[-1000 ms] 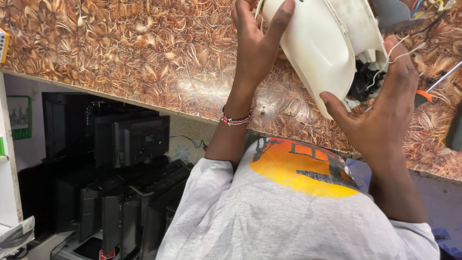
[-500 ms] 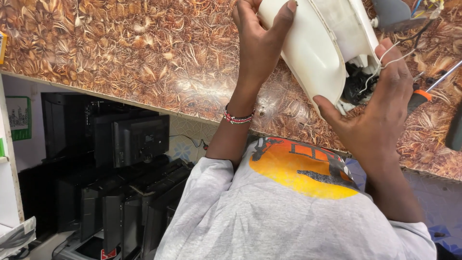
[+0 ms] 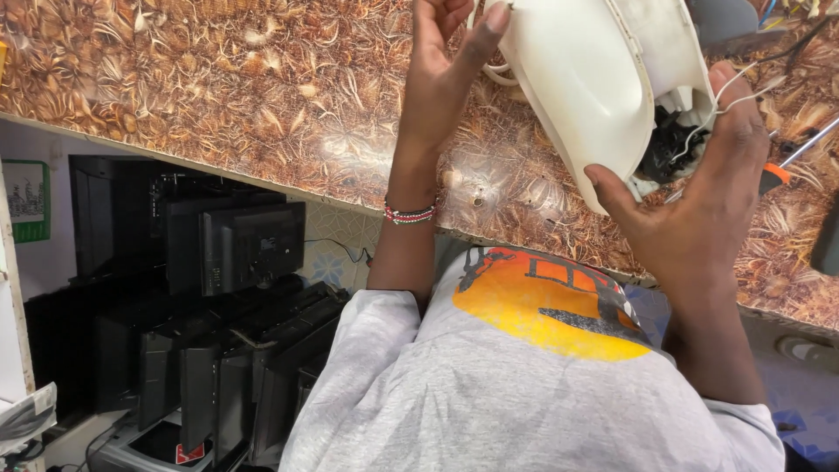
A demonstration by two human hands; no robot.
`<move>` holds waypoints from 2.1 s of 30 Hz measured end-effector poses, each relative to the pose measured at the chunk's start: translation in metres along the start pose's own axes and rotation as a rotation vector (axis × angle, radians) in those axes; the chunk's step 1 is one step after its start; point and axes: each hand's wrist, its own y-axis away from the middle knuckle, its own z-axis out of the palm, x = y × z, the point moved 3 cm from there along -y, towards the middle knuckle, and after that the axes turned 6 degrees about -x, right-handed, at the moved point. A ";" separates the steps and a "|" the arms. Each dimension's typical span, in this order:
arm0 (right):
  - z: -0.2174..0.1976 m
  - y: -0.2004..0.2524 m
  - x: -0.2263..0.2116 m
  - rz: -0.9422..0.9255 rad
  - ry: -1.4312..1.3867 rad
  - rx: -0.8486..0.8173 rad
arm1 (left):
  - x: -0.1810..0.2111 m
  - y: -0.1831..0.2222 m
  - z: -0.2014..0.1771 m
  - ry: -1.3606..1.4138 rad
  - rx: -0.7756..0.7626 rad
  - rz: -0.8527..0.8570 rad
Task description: Disassembling and repairing a small household appliance using pliers and a screwdriver at a workbench.
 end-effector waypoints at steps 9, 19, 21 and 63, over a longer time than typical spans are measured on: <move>0.028 0.036 0.058 0.016 0.080 0.018 | 0.000 0.036 -0.011 -0.254 0.124 -0.237; 0.006 0.004 0.011 0.008 -0.023 0.022 | -0.031 0.028 -0.002 -0.232 0.202 -0.318; 0.007 0.005 0.013 0.056 -0.024 -0.014 | -0.042 0.024 0.000 -0.107 0.116 -0.289; 0.007 0.034 0.021 0.038 -0.019 0.293 | 0.055 0.007 0.131 1.107 -0.313 -0.055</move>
